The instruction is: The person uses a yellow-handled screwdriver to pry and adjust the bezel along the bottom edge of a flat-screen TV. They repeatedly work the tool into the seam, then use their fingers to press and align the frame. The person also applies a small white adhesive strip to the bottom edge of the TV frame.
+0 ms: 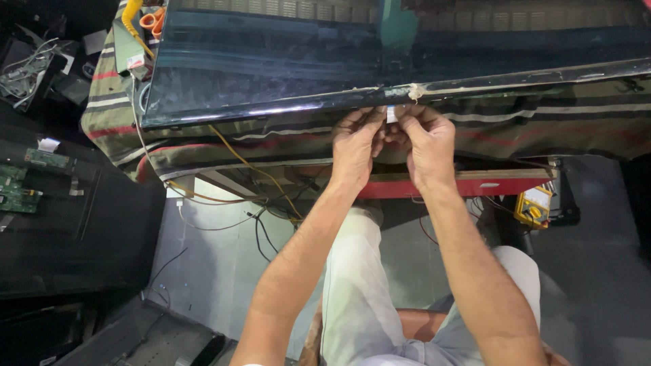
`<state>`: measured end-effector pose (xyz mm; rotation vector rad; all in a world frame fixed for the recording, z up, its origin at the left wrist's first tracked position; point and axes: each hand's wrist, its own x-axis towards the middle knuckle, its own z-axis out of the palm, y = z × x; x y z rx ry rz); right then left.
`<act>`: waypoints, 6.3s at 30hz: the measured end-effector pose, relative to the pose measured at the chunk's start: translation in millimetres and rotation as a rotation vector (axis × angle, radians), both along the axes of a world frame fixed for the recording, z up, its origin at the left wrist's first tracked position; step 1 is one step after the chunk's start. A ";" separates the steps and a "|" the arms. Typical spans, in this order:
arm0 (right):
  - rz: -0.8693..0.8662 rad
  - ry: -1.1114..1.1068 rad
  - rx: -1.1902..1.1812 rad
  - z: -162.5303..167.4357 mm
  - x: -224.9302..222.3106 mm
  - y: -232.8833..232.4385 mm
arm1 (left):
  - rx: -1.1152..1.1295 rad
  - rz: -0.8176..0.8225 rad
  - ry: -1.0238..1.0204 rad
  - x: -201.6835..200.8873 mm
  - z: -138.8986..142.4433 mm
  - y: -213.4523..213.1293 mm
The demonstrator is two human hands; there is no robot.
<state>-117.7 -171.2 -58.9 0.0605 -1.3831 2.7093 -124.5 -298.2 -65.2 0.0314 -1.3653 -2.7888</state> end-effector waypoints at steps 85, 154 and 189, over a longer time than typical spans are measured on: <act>-0.205 0.044 -0.267 5.0 5.3 -31.2 | 0.024 0.013 0.041 8.6 7.5 1.9; -0.053 0.048 -0.205 2.9 5.9 -10.1 | -0.095 0.012 0.189 5.0 6.0 2.5; -0.020 0.055 -0.116 5.0 18.6 -7.8 | -0.017 0.040 0.063 10.2 14.2 4.0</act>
